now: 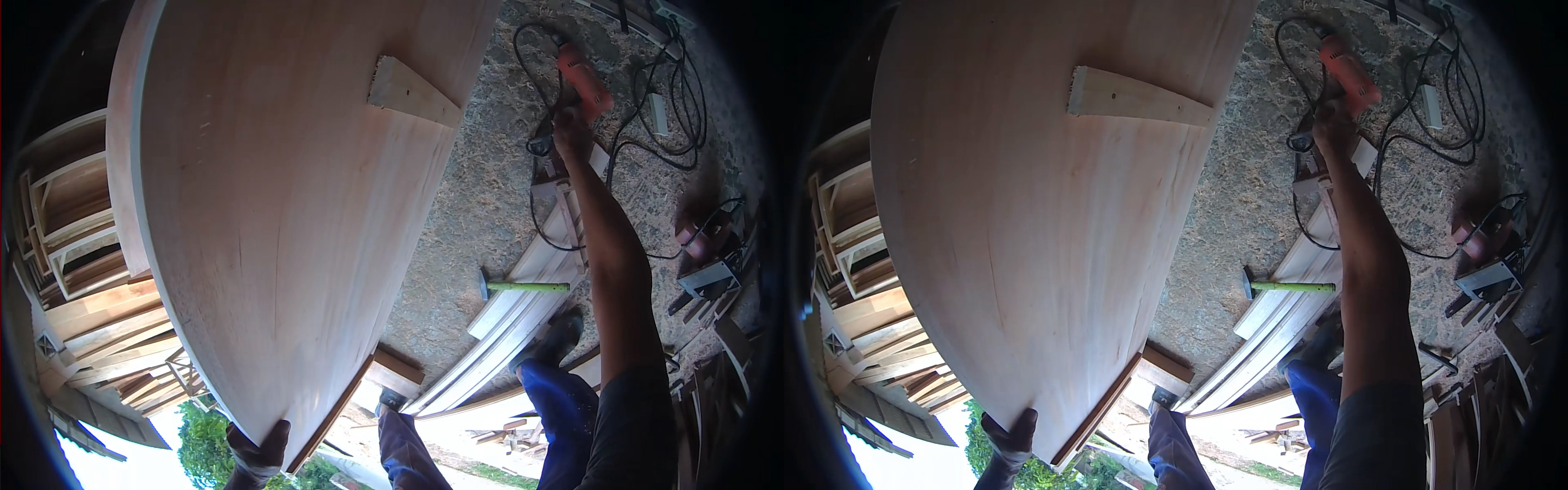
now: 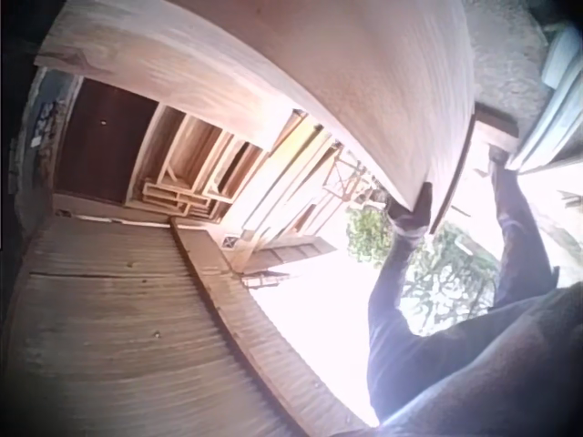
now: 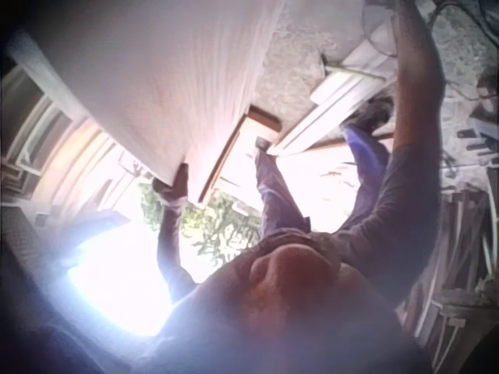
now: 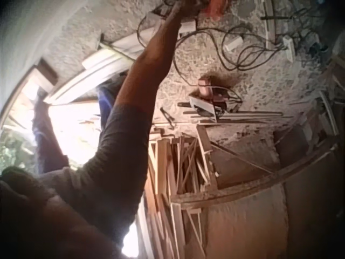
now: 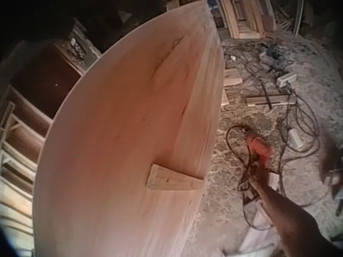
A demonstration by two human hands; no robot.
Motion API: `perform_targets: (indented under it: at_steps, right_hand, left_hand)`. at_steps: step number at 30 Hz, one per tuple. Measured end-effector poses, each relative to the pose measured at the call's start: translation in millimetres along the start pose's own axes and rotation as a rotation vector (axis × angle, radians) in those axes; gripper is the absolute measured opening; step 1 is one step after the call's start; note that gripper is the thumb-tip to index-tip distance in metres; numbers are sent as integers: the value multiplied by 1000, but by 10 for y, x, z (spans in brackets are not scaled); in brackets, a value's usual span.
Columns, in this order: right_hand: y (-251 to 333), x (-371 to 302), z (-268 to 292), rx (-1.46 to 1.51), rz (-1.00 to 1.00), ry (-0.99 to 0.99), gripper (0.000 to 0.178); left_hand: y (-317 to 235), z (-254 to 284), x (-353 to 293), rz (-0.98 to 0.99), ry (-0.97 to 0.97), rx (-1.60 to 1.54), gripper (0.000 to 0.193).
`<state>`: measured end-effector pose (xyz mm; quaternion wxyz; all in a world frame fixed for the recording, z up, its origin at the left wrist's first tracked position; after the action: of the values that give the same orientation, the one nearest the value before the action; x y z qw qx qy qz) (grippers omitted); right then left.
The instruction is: The person assembles a wooden piece by positioning planks, using a hammer to drive nails, and using a power drill to secure joints. They repeatedly adjust the wood and fasten components together in a workshop setting.
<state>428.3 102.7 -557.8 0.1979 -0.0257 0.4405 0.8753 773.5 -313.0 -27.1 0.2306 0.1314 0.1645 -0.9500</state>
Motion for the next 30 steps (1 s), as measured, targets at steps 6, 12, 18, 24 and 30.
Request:
perform_targets:
  at_steps: [6, 12, 18, 24, 30]
  right_hand:
    - [-90, 254, 664, 1065, -494, -96, 55]
    - [684, -702, 1315, 1350, -414, 213, 22]
    - [1614, -2994, 2845, 1370, -337, -241, 23]
    - [2870, -6398, 4813, 770, 110, -648, 53]
    - [2779, -8634, 5473, 1049, 132, -682, 38]
  left_hand:
    - [-92, -47, 20, 21, 73, -65, 15]
    - [21, 39, -31, 47, 138, -127, 16]
    - [180, 123, -64, -156, 134, -80, 29]
    - [23, 51, -54, -219, 220, -44, 38]
    - [-16, 51, -51, -283, 175, 0, 39]
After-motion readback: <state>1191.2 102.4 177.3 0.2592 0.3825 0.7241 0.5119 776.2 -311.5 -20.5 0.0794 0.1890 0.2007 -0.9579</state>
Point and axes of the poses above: each hand's wrist, its own x-axis towards the middle knuckle, its own z-axis out of the back of the hand, y = z × x, the point moved 6 cm from there along x, towards the middle knuckle, and after that the axes turned 3 degrees about x, right-handed, at the moved point
